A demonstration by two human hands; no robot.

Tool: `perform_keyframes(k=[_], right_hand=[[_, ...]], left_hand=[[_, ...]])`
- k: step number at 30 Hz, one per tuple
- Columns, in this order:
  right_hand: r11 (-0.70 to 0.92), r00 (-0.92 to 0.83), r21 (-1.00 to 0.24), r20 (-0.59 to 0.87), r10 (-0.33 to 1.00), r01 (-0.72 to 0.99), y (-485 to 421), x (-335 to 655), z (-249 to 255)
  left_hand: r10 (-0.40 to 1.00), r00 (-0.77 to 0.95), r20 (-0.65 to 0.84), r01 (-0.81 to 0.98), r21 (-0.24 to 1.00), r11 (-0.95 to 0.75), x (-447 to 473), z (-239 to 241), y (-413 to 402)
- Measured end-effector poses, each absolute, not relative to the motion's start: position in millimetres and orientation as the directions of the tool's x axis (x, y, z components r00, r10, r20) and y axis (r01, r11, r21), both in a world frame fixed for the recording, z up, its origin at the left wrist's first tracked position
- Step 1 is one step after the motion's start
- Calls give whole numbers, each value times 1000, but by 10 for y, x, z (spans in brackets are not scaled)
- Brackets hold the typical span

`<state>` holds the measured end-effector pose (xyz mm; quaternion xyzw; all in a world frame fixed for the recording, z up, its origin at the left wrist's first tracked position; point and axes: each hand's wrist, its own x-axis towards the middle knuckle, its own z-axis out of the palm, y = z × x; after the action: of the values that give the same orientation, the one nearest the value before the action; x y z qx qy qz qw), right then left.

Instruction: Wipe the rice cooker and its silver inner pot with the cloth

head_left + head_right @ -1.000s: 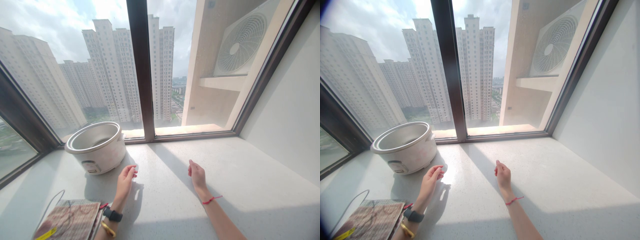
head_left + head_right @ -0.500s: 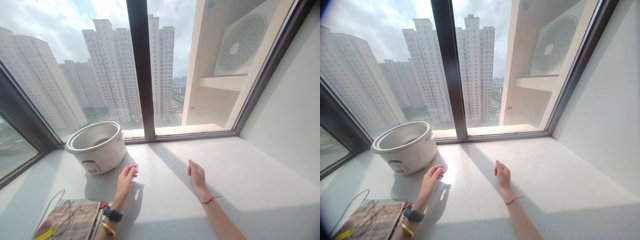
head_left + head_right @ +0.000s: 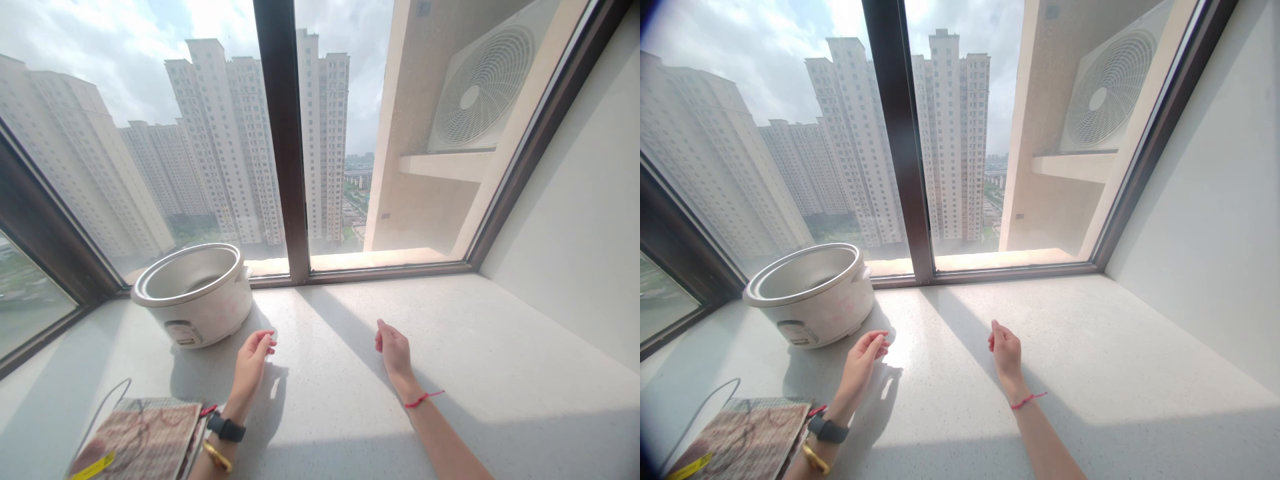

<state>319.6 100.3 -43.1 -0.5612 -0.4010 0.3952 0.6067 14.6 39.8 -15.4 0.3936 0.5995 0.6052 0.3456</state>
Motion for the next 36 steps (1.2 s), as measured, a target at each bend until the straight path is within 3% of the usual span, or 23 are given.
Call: perform_keyframes(k=[36], right_hand=[[21, 343, -1000, 19, 939, -3, 1001, 3168, -415]], left_hand=[[874, -480, 73, 80, 996, -39, 139, -105, 403]])
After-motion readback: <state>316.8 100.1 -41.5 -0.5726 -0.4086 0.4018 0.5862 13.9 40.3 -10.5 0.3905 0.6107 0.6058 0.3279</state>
